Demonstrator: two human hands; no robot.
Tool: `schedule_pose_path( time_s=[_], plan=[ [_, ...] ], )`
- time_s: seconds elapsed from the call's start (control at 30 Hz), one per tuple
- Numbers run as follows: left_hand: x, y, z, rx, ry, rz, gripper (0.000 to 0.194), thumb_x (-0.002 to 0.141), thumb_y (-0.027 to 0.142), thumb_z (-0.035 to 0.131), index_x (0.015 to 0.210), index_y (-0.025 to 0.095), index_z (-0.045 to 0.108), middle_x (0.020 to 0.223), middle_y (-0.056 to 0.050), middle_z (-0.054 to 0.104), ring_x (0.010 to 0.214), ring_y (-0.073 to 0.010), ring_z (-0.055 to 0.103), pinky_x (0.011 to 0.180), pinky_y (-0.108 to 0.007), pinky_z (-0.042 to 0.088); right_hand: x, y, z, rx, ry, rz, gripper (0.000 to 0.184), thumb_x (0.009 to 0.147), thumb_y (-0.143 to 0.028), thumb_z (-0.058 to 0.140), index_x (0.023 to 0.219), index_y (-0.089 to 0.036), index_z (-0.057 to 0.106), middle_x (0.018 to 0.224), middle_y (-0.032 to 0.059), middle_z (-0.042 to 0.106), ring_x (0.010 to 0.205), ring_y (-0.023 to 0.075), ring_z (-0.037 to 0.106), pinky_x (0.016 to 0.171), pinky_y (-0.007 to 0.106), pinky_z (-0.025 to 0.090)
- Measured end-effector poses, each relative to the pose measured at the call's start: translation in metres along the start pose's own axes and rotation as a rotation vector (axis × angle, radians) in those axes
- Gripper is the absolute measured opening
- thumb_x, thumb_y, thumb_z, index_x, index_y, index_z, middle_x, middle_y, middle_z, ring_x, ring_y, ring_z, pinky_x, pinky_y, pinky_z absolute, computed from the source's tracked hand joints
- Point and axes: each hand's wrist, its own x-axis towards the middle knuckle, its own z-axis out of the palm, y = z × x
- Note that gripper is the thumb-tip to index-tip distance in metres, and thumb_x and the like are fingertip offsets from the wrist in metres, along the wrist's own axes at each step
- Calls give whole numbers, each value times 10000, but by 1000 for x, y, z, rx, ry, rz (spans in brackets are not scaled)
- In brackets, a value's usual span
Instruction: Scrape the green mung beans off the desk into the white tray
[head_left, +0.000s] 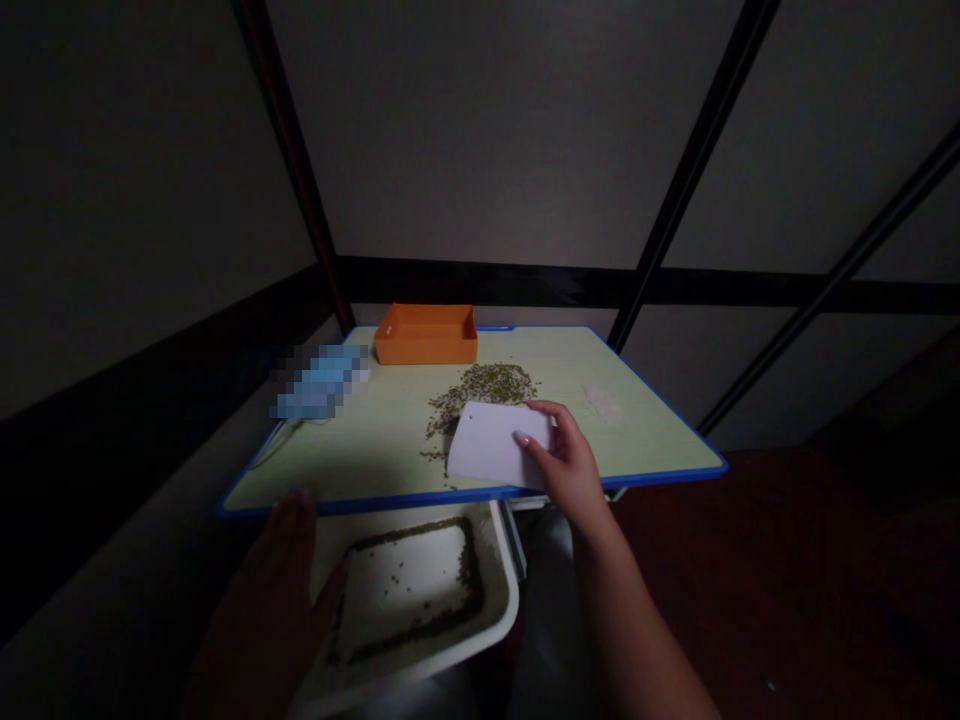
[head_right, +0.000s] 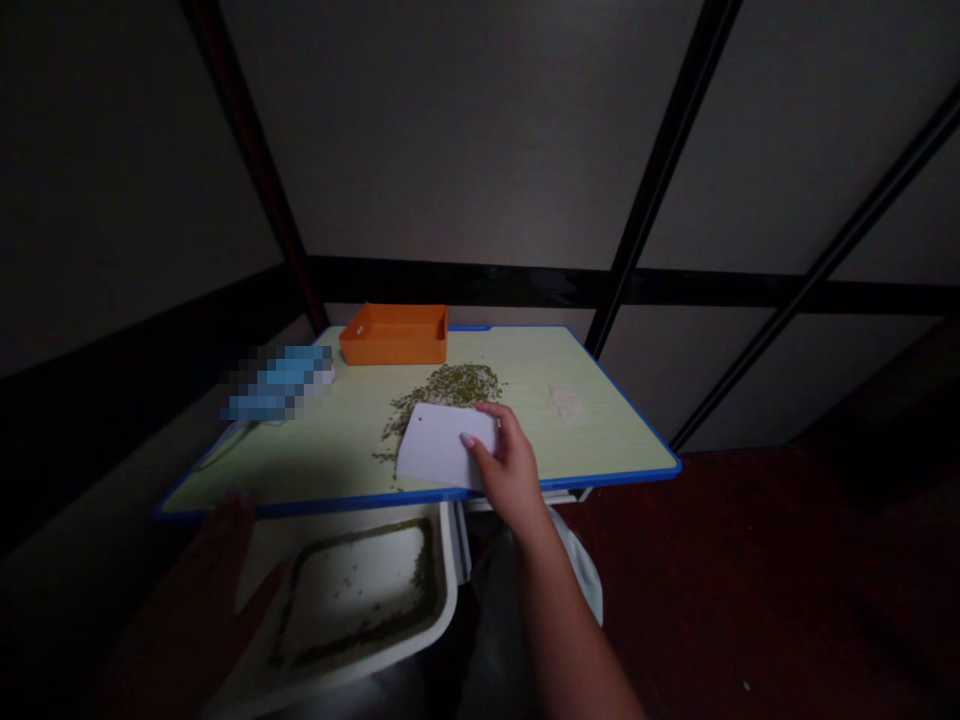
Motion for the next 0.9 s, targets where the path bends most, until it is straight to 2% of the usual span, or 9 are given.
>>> schedule_pose_path(
  time_s=[0.27, 0.47, 0.63, 0.77, 0.9],
  plan=[
    [0, 1, 0, -21, -27, -33, 786, 887, 592, 228, 1505, 127, 93, 1532, -211, 369, 1442, -314, 326, 1123, -491, 367, 0, -2, 1, -32, 6, -17, 331, 802, -272, 660, 1124, -258, 584, 1172, 52, 625, 1112, 242, 565, 992, 409, 425],
    [0, 0, 0, -18, 28, 6, 765, 890, 567, 224, 1506, 130, 99, 1531, -196, 380, 1418, -308, 371, 1105, -478, 388, 2, 0, -2, -80, 46, -20, 331, 813, -270, 650, 1136, -255, 578, 1178, 62, 630, 1121, 253, 564, 997, 439, 426],
    [-1, -1, 1, 25, 68, 20, 747, 895, 533, 273, 1505, 135, 108, 1507, -192, 419, 1381, -301, 428, 1063, -455, 429, 1, 0, -5, -67, 83, -25, 341, 801, -299, 669, 1131, -263, 590, 1164, 64, 637, 1075, 256, 589, 909, 421, 487],
    [0, 0, -1, 55, 93, 33, 761, 891, 541, 301, 1503, 127, 117, 1498, -188, 434, 1366, -292, 448, 1058, -438, 431, 2, -2, -8, 1, 94, 11, 356, 790, -316, 686, 1129, -271, 588, 1074, 61, 665, 983, 254, 623, 806, 400, 529],
    [0, 2, -2, 52, 93, 20, 754, 894, 533, 295, 1504, 129, 114, 1497, -182, 438, 1370, -282, 445, 1064, -426, 427, 1, -2, -5, -27, 79, -25, 340, 788, -318, 687, 1112, -261, 603, 1040, 58, 671, 1000, 254, 618, 808, 392, 530]
  ],
)
